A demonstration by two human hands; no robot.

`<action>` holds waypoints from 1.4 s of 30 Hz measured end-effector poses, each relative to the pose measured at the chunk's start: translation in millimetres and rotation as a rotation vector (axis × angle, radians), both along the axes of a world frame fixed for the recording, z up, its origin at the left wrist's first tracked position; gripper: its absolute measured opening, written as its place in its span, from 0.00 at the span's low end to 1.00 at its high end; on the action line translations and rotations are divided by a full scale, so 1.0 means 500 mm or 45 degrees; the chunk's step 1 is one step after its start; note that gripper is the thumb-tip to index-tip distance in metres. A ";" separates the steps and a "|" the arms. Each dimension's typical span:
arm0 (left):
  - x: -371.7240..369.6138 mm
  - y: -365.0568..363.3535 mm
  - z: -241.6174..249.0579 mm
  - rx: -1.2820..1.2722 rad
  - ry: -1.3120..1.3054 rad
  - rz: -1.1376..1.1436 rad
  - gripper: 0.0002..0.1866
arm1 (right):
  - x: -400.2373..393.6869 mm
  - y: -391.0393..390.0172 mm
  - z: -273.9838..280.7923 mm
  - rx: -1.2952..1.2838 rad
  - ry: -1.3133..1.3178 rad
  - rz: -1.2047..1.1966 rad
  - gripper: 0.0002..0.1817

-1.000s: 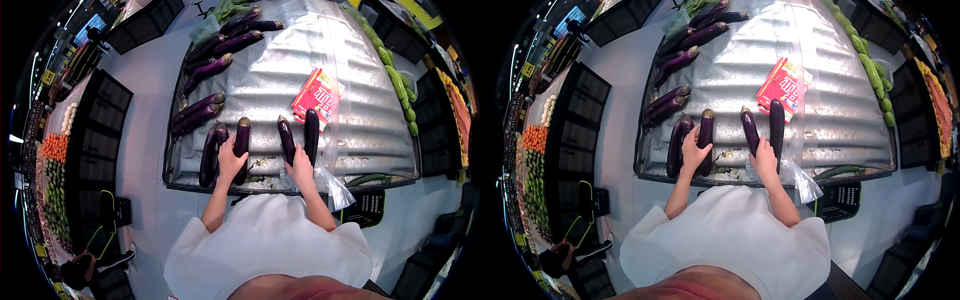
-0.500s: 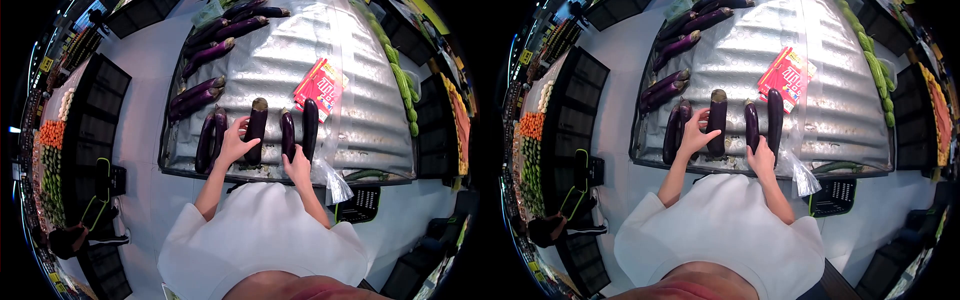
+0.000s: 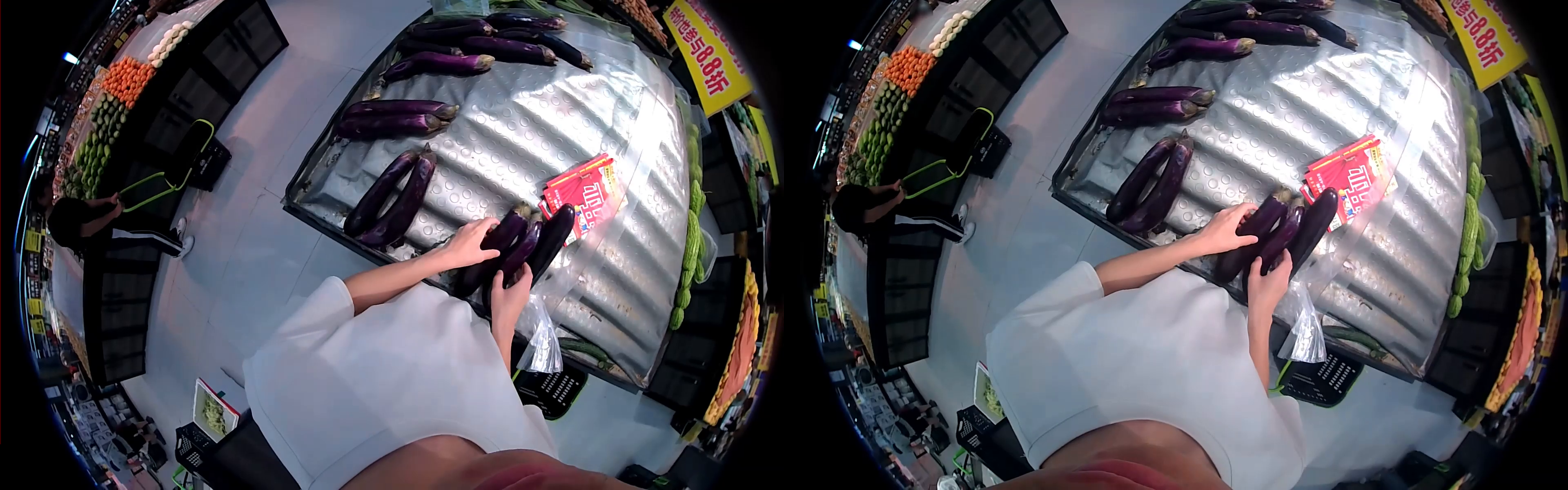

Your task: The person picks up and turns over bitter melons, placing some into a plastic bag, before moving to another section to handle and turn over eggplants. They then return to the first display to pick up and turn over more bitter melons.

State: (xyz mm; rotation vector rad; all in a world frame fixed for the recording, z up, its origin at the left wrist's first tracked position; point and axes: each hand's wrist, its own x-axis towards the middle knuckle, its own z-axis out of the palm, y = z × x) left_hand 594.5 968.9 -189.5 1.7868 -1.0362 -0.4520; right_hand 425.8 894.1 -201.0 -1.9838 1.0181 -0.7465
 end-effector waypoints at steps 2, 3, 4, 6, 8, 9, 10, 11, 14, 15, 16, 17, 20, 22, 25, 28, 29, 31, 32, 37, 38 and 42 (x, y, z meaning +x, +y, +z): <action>0.006 0.014 -0.007 -0.026 0.055 -0.041 0.31 | 0.008 0.017 0.052 -0.271 0.031 -0.006 0.28; 0.009 0.019 -0.014 -0.046 0.105 -0.080 0.30 | 0.018 0.023 0.067 -0.355 -0.092 0.105 0.27; 0.012 0.021 -0.028 -0.044 0.108 -0.076 0.30 | 0.033 0.032 0.089 -0.434 -0.216 0.215 0.27; 0.024 0.027 -0.051 -0.130 0.086 -0.065 0.22 | 0.074 0.051 0.105 -0.327 -0.227 0.445 0.32; 0.037 0.052 0.043 0.054 0.124 0.027 0.15 | 0.117 0.055 0.066 -0.457 -0.107 0.557 0.38; 0.048 0.062 0.056 0.070 0.058 0.044 0.13 | 0.125 0.054 0.041 -0.578 0.020 0.587 0.41; 0.063 0.074 0.063 0.087 -0.009 0.078 0.12 | 0.125 0.053 0.025 -0.688 0.160 0.616 0.38; 0.077 0.086 0.052 -0.059 -0.096 0.187 0.12 | 0.122 0.047 0.001 -0.751 0.195 0.619 0.36; 0.134 0.149 0.078 -0.129 -0.581 0.571 0.08 | 0.117 0.045 -0.013 -0.807 0.209 0.632 0.31; 0.152 0.173 0.079 -0.075 -0.681 0.681 0.09 | 0.117 0.044 -0.015 -0.824 0.222 0.640 0.30; 0.162 0.194 0.074 -0.024 -0.778 0.775 0.10 | 0.116 0.047 -0.004 -0.764 0.194 0.650 0.27; 0.168 0.210 0.054 0.177 -0.805 0.836 0.18 | 0.115 0.046 -0.001 -0.706 0.137 0.658 0.26; 0.157 0.220 0.029 0.396 -0.773 0.767 0.31 | 0.099 0.052 0.040 -0.592 0.011 0.638 0.22; 0.152 0.212 0.030 0.456 -0.827 0.739 0.36 | 0.085 0.054 0.066 -0.534 -0.047 0.607 0.20; 0.163 0.191 0.019 0.478 -0.786 0.845 0.35 | 0.071 0.048 0.069 0.061 -0.170 0.667 0.16; 0.150 0.180 0.059 0.340 -0.558 0.731 0.34 | 0.074 0.052 0.068 0.392 -0.291 0.654 0.15; 0.139 0.172 0.089 0.378 -0.434 0.657 0.34 | 0.082 0.055 0.074 0.430 -0.324 0.642 0.15; 0.104 0.149 0.148 0.254 -0.354 0.544 0.36 | 0.099 0.052 0.088 0.360 -0.324 0.786 0.31; 0.088 0.136 0.165 0.183 -0.291 0.474 0.36 | 0.109 0.059 0.105 0.217 -0.349 0.863 0.39; 0.032 0.075 0.197 -0.109 0.088 0.236 0.36 | 0.121 0.053 0.114 0.270 -0.434 0.586 0.46; 0.045 0.072 0.184 -0.152 0.147 0.163 0.31 | 0.120 0.049 0.121 0.293 -0.429 0.547 0.45; 0.126 0.119 0.173 -0.117 -0.537 0.377 0.18 | 0.096 0.041 0.077 0.243 -0.345 0.290 0.42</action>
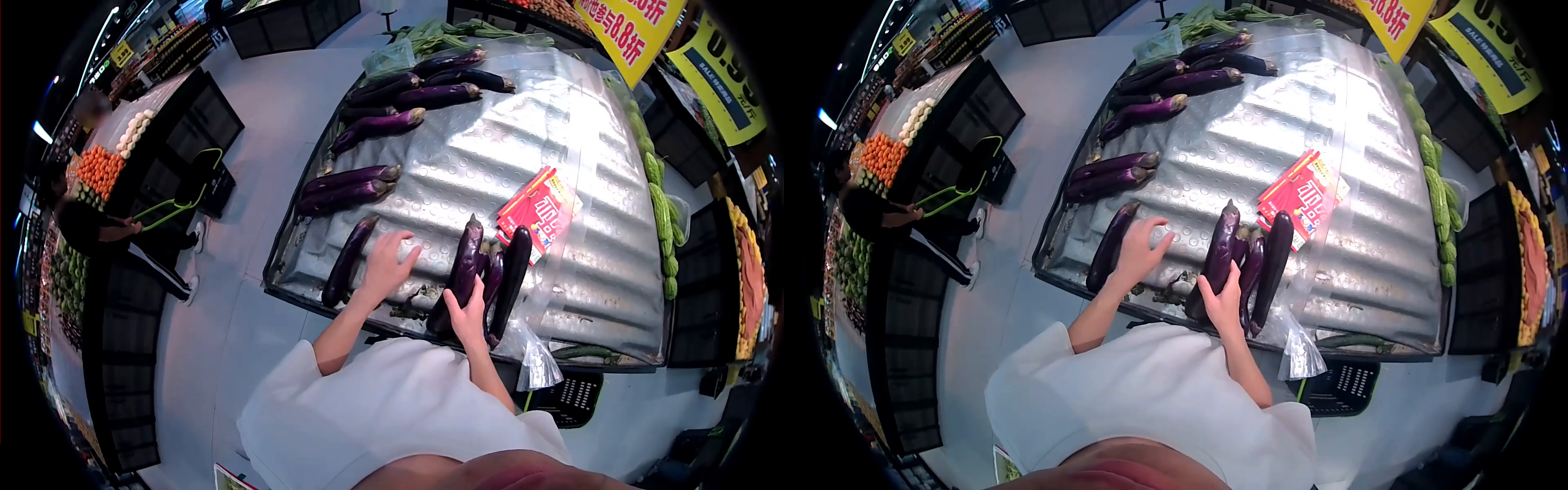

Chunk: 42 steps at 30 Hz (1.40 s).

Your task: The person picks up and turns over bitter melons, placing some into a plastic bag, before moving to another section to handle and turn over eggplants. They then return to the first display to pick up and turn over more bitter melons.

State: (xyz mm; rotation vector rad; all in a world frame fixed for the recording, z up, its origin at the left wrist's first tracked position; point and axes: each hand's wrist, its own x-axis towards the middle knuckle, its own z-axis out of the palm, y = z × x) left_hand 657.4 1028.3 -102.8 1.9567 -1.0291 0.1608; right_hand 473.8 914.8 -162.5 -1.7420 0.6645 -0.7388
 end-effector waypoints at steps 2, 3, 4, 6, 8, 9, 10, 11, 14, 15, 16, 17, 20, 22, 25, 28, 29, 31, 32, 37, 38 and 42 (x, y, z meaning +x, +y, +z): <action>0.053 0.045 -0.024 0.200 -0.321 0.247 0.26 | -0.003 0.000 0.008 -0.080 0.019 -0.017 0.43; 0.073 0.070 -0.043 0.350 -0.317 0.336 0.31 | -0.004 0.001 0.014 -0.156 0.053 -0.017 0.44; 0.089 0.092 -0.069 0.447 -0.277 0.392 0.34 | -0.001 -0.002 0.017 -0.235 0.085 -0.020 0.44; 0.111 0.129 -0.114 0.488 -0.296 0.375 0.35 | 0.015 -0.007 0.012 -0.413 0.161 0.025 0.45; 0.111 0.133 -0.114 0.498 -0.311 0.368 0.34 | 0.043 0.001 -0.005 -0.500 0.169 -0.005 0.44; 0.107 0.138 -0.116 0.510 -0.299 0.383 0.34 | 0.059 0.008 -0.013 -0.508 0.174 -0.043 0.44; 0.115 0.142 -0.138 0.510 -0.304 0.382 0.34 | 0.074 0.014 -0.015 -0.519 0.179 -0.075 0.43; 0.131 0.143 -0.168 0.465 -0.226 0.472 0.32 | 0.087 0.019 -0.014 -0.451 0.223 -0.069 0.42; 0.147 0.154 -0.170 0.394 -0.080 0.541 0.30 | 0.114 0.029 -0.023 -0.549 0.227 -0.047 0.41; 0.147 0.157 -0.164 0.369 -0.001 0.501 0.29 | 0.118 0.034 -0.023 -0.629 0.219 -0.052 0.41; 0.146 0.165 -0.160 0.371 -0.001 0.504 0.29 | 0.119 0.038 -0.023 -0.627 0.219 -0.049 0.41; 0.146 0.171 -0.155 0.281 -0.034 0.498 0.28 | 0.120 0.038 -0.024 -0.662 0.223 -0.066 0.41; 0.132 0.172 -0.101 0.129 -0.026 0.462 0.25 | 0.130 0.037 -0.013 -0.735 0.260 -0.100 0.43; 0.104 0.170 -0.043 0.073 0.021 0.451 0.24 | 0.135 0.043 0.005 -0.701 0.525 0.068 0.44; 0.078 0.141 0.021 -0.138 0.206 0.403 0.22 | 0.138 0.058 0.009 -0.836 0.667 0.175 0.47; 0.088 0.105 -0.012 -0.183 0.493 0.272 0.22 | 0.133 0.073 0.011 -0.902 0.771 0.250 0.44; 0.089 0.088 -0.034 -0.204 0.519 0.212 0.21 | 0.131 0.073 0.006 -0.897 0.777 0.239 0.42; 0.071 0.061 -0.055 -0.143 0.537 0.175 0.22 | 0.125 0.068 0.008 -0.898 0.784 0.220 0.40; 0.060 0.048 -0.067 -0.137 0.494 0.163 0.22 | 0.118 0.068 0.013 -0.877 0.815 0.194 0.38; 0.042 0.004 -0.098 -0.024 0.522 0.090 0.27 | 0.078 0.070 0.024 -0.908 0.680 -0.015 0.34; 0.041 -0.008 -0.119 -0.075 0.428 0.092 0.27 | 0.074 0.071 0.017 -0.910 0.670 0.002 0.34; 0.042 -0.032 -0.198 -0.026 0.023 0.090 0.27 | 0.077 0.086 -0.021 -1.055 0.643 -0.031 0.48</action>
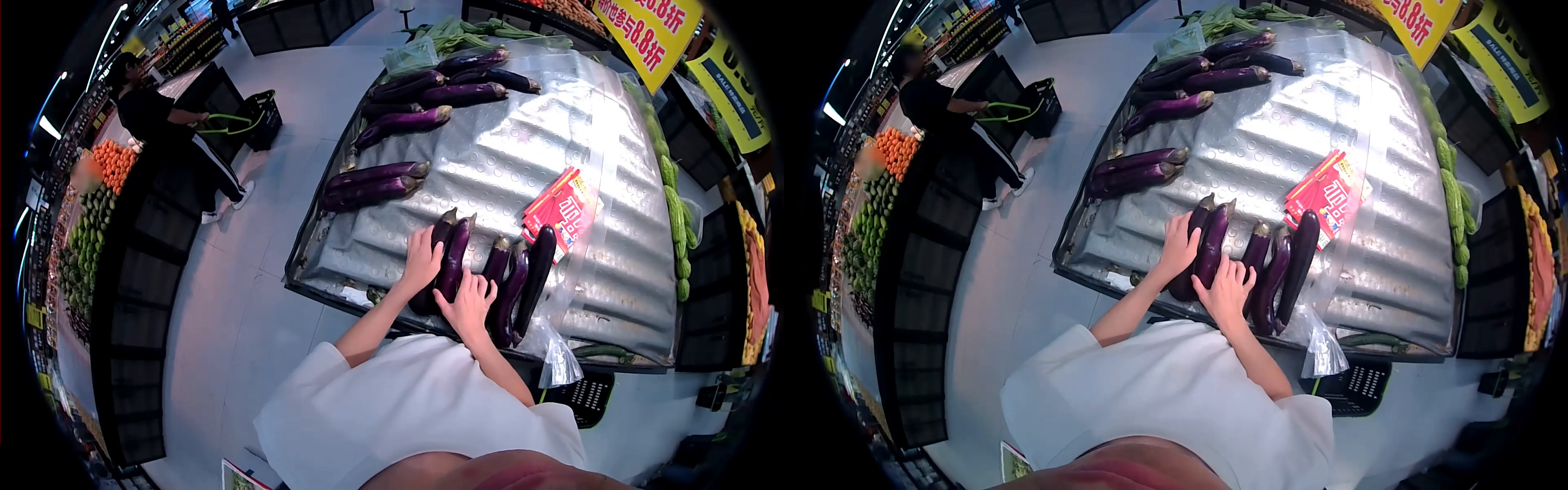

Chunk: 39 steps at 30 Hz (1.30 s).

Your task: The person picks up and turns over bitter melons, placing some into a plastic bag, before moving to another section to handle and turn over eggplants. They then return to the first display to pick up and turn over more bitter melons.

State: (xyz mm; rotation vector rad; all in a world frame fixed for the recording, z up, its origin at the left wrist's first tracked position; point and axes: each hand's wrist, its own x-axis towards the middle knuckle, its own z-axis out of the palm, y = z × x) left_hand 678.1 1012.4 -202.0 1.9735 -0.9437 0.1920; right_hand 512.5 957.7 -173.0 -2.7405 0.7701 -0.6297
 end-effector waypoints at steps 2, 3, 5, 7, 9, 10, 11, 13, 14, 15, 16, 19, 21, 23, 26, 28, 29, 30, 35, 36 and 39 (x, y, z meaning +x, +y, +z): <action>-0.026 0.007 -0.012 0.054 -0.189 0.050 0.28 | 0.003 0.000 -0.004 -0.021 -0.030 0.015 0.50; -0.040 0.015 -0.012 0.061 -0.166 0.058 0.28 | 0.003 0.000 -0.005 -0.011 -0.030 0.019 0.51; -0.050 0.030 -0.003 0.087 -0.143 0.060 0.28 | 0.005 -0.005 -0.011 -0.004 -0.037 0.024 0.51; -0.038 0.047 -0.002 0.060 -0.127 0.019 0.25 | 0.004 -0.004 -0.011 0.011 -0.067 0.027 0.49; -0.003 0.060 0.021 -0.024 -0.156 -0.055 0.17 | 0.005 -0.008 -0.016 -0.011 -0.067 0.040 0.47; 0.033 0.065 0.021 -0.074 -0.143 -0.082 0.15 | 0.004 -0.008 -0.019 -0.038 -0.082 0.046 0.45; 0.066 0.069 0.047 -0.091 -0.208 -0.057 0.16 | 0.002 -0.009 -0.017 -0.028 -0.095 0.053 0.41; 0.152 0.073 0.088 -0.053 -0.267 0.045 0.21 | -0.001 -0.010 -0.024 -0.034 -0.091 0.059 0.40; 0.190 0.071 0.117 -0.032 -0.342 0.066 0.25 | -0.002 -0.011 -0.025 -0.049 -0.096 0.068 0.40; 0.231 0.070 0.142 -0.013 -0.419 0.085 0.29 | -0.002 -0.009 -0.023 -0.052 -0.092 0.061 0.38; 0.281 0.072 0.144 0.117 -0.454 0.055 0.40 | -0.001 -0.008 -0.023 -0.053 -0.090 0.049 0.38; 0.390 0.070 0.132 0.429 -0.454 -0.071 0.53 | -0.001 -0.006 -0.024 -0.047 -0.124 0.011 0.37; 0.444 0.062 0.108 0.591 -0.369 -0.159 0.61 | 0.000 -0.004 -0.022 0.009 -0.173 -0.011 0.37; 0.462 0.055 0.134 0.574 -0.308 -0.292 0.59 | 0.000 -0.004 -0.024 0.005 -0.168 -0.051 0.37; 0.477 0.046 0.150 0.614 -0.334 -0.361 0.54 | 0.010 0.001 -0.023 -0.006 -0.180 -0.099 0.36; 0.485 0.044 0.152 0.578 -0.259 -0.406 0.50 | 0.018 0.007 -0.028 -0.038 -0.207 -0.134 0.36; 0.487 0.044 0.155 0.574 -0.267 -0.421 0.50 | 0.019 0.010 -0.028 -0.043 -0.211 -0.151 0.36; 0.488 0.043 0.160 0.564 -0.268 -0.438 0.49 | 0.021 0.008 -0.026 -0.044 -0.230 -0.146 0.35; 0.475 0.059 0.204 0.550 -0.175 -0.614 0.45 | 0.019 0.007 -0.019 -0.063 -0.276 -0.156 0.32; 0.469 0.065 0.206 0.560 -0.167 -0.650 0.45 | 0.019 0.009 -0.017 -0.054 -0.279 -0.174 0.32; 0.458 0.072 0.200 0.531 -0.185 -0.693 0.44 | 0.027 0.014 -0.021 -0.081 -0.272 -0.189 0.31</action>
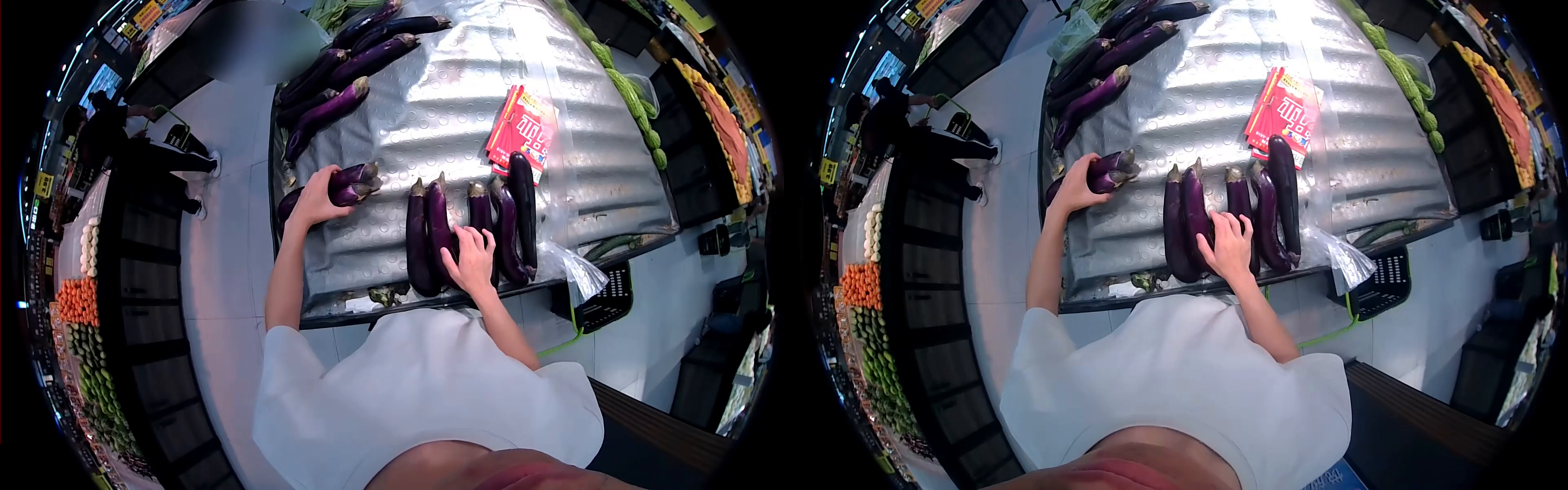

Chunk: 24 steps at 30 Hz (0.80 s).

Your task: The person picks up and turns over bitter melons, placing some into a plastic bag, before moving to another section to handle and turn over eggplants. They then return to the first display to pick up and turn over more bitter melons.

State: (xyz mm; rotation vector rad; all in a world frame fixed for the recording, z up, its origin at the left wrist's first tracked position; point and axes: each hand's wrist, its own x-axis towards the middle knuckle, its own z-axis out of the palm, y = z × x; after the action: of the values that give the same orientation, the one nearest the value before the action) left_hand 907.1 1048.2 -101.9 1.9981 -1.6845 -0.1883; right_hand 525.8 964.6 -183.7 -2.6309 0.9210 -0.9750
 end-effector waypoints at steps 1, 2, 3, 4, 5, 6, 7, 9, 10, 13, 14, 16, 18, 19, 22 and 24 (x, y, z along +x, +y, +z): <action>-0.006 0.004 -0.001 0.012 0.032 0.023 0.44 | 0.004 0.001 0.003 -0.006 0.006 0.003 0.31; -0.010 0.003 0.000 -0.003 0.017 0.037 0.44 | 0.010 0.005 0.000 -0.001 0.031 0.000 0.31; -0.007 0.001 -0.001 0.008 0.017 0.037 0.44 | 0.014 0.005 -0.001 0.010 0.031 0.000 0.31; -0.004 -0.004 -0.005 0.002 -0.022 0.044 0.44 | 0.016 0.004 -0.002 0.005 0.040 0.000 0.31; -0.005 -0.009 -0.014 0.003 -0.055 0.046 0.45 | 0.012 0.005 -0.005 0.007 0.056 -0.003 0.31; -0.001 -0.009 -0.023 -0.032 -0.100 0.069 0.46 | 0.008 0.004 -0.003 -0.003 0.050 -0.009 0.31; -0.001 -0.007 -0.024 -0.088 -0.135 0.075 0.46 | 0.004 0.002 -0.008 0.001 0.055 -0.011 0.31; 0.000 0.001 -0.015 -0.187 -0.163 0.105 0.46 | -0.004 -0.003 -0.013 0.019 0.032 0.005 0.30; 0.001 0.008 -0.006 -0.264 -0.164 0.134 0.46 | -0.006 -0.005 -0.014 0.029 0.025 0.001 0.29; -0.004 0.044 0.038 -0.537 -0.115 0.257 0.44 | -0.002 -0.005 -0.014 0.010 0.019 0.000 0.26; 0.014 0.058 0.045 -0.611 -0.120 0.287 0.45 | -0.001 -0.004 -0.011 -0.004 0.024 0.010 0.26; 0.030 0.086 0.081 -0.738 -0.080 0.335 0.45 | 0.000 -0.003 -0.011 0.024 0.062 0.019 0.27; 0.040 0.111 0.122 -0.867 -0.148 0.349 0.46 | -0.001 -0.003 -0.012 0.044 0.065 0.046 0.28; 0.041 0.118 0.126 -0.854 -0.148 0.359 0.46 | -0.002 -0.005 -0.012 0.049 0.038 0.066 0.28; 0.002 0.121 0.152 -1.131 0.099 0.399 0.45 | -0.011 -0.012 -0.009 0.119 -0.044 0.104 0.28; -0.067 0.115 0.194 -1.243 0.394 0.213 0.51 | -0.018 -0.016 0.002 0.264 -0.188 0.137 0.26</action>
State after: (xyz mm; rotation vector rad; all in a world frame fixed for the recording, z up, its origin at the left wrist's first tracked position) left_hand 873.7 1105.6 -4.8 1.2622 -1.0722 0.3188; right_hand 516.8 956.6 -182.5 -2.3755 0.7912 -0.9752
